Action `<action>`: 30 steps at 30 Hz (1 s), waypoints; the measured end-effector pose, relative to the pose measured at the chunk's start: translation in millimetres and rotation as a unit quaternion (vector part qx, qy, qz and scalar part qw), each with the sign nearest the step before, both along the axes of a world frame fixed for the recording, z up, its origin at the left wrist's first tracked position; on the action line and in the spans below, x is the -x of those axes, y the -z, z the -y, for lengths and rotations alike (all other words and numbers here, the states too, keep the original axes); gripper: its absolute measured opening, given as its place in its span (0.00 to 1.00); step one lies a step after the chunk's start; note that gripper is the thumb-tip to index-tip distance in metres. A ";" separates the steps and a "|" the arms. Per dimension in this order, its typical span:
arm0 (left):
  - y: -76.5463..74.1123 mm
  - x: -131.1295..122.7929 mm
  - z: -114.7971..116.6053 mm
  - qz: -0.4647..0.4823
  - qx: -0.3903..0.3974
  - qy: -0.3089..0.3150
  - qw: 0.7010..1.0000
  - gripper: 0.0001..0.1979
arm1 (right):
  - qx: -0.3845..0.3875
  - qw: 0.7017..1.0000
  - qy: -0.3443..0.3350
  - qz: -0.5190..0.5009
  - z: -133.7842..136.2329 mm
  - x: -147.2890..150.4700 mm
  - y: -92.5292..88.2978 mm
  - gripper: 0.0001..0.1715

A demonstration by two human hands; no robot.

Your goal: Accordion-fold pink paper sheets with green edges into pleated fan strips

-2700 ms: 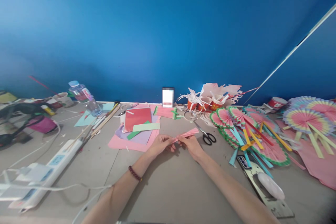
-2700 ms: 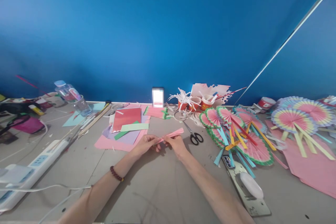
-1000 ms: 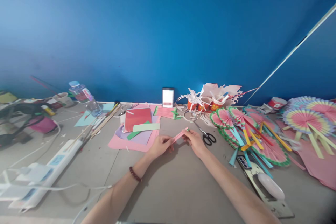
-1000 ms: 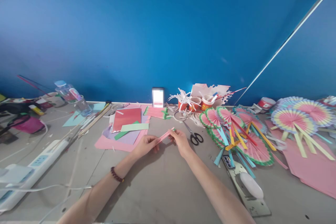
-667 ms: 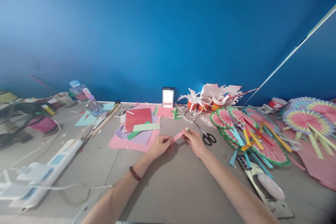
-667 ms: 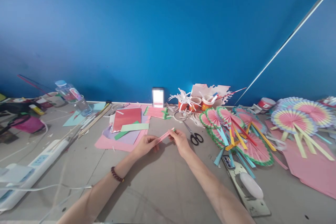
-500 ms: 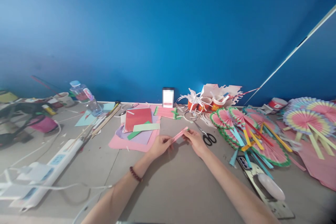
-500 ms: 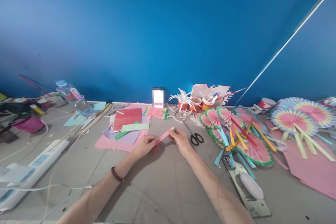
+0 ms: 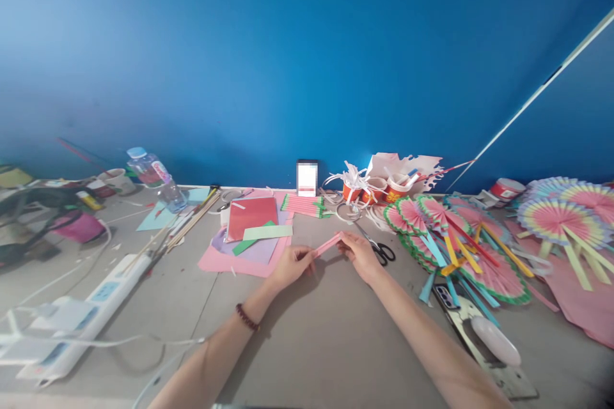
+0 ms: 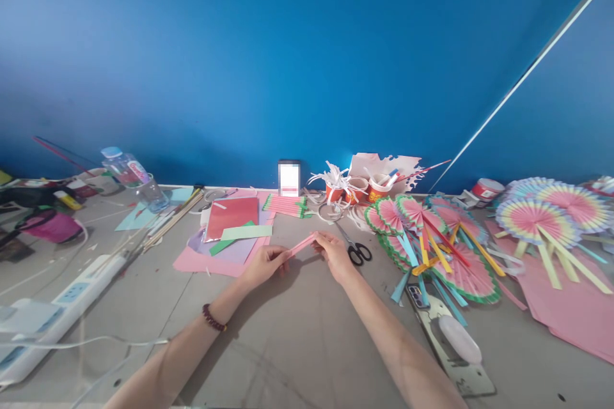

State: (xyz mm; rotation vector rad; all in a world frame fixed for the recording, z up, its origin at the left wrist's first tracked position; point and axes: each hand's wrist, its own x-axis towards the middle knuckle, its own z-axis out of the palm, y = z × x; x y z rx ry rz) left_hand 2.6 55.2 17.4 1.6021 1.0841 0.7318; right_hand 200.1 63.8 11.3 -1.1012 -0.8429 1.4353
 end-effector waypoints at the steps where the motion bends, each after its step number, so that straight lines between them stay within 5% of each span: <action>1: 1.0 0.1 -0.3 0.001 0.000 0.001 1.000 0.22 | -0.002 1.000 0.003 0.001 -0.2 -0.4 0.3 0.22; 9: -1.6 -0.9 -0.2 -0.001 -0.012 -0.012 1.000 0.21 | -0.035 0.998 0.038 0.038 -1.7 -2.2 1.5 0.22; 21: 1.5 0.7 -4.1 0.011 -0.134 -0.089 0.987 0.14 | -0.055 0.997 -0.049 -0.033 0.7 -2.7 -4.5 0.29; 30: 11.3 6.9 -5.2 -0.173 -0.358 -0.115 0.910 0.06 | -0.054 0.993 -0.061 -0.080 3.3 0.8 -4.4 0.27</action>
